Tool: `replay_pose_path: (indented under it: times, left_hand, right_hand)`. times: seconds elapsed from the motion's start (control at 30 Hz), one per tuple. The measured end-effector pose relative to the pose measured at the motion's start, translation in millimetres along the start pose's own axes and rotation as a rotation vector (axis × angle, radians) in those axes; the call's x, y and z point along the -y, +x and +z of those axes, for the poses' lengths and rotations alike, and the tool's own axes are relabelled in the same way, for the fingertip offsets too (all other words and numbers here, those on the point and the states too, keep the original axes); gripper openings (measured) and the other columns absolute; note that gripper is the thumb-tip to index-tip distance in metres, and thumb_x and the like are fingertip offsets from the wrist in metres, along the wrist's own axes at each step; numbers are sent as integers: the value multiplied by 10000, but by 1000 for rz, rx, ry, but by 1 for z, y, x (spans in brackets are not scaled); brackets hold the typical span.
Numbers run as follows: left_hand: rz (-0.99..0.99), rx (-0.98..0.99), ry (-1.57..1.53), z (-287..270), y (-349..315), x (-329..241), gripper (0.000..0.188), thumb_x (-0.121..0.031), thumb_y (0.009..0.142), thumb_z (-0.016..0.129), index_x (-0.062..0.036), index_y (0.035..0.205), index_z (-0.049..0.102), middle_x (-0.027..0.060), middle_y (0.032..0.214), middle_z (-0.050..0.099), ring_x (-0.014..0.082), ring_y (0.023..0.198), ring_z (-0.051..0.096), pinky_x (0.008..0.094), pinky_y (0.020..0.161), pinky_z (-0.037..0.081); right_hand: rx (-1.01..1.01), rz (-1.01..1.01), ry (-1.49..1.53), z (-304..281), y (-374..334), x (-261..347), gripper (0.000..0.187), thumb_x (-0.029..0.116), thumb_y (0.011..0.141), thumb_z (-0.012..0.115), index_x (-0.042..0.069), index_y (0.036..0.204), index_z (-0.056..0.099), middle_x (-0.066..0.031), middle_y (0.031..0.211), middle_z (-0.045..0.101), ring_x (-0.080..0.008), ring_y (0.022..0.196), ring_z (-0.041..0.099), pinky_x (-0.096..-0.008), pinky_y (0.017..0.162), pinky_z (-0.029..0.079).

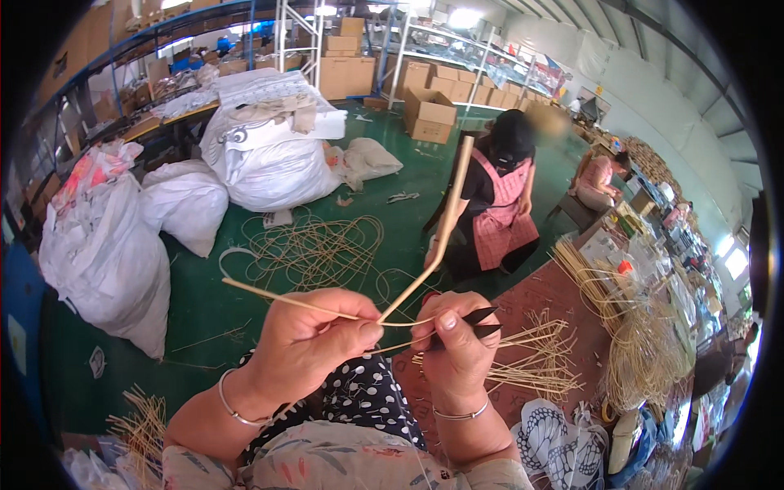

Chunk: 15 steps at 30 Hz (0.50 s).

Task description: The person sits on the floor and weaves thin bamboo strips together using a thin cord. They repeatedly wrap the cord around the bamboo to secure the structure, occasionally picking up new strips from a pile on the floor.

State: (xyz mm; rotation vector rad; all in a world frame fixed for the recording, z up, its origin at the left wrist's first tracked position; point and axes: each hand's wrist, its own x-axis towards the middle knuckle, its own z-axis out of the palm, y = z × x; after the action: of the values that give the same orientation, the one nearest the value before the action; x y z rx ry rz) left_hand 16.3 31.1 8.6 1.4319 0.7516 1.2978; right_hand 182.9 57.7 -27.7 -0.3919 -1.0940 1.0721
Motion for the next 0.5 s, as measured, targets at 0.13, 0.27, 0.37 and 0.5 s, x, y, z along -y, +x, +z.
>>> replay_pose_path:
  times: [0.13,0.27,0.37,0.5]
  left_hand:
    - [193,-68,174,-3,-3,-5,90,-22,770,621,47,811,580,41,667,573,48,567,497,179,483,379]
    - [407,107,468,-2,-9,-28,57,-38,712,639,-11,738,596,61,627,569,141,506,523,234,462,403]
    - [467,500,488,7,-27,-14,102,-117,728,602,-60,813,598,46,624,573,186,468,526,271,441,405]
    - [305,653,400,20,-48,-11,226,-46,675,595,-51,901,586,101,721,564,265,593,559,338,486,436]
  right_hand:
    - [60,130,93,-13,5,4,325,295,776,604,-27,781,559,-166,678,579,-171,484,504,-255,432,402]
    - [326,138,262,-25,19,15,154,137,762,620,15,850,585,-164,792,614,-150,618,563,-237,526,429]
    - [831,100,267,-16,18,36,227,99,741,634,-13,935,597,-158,865,619,-237,701,594,-299,589,458]
    - [1140,268,502,8,-9,52,210,184,820,545,-21,843,580,-146,775,597,-292,663,577,-314,572,436]
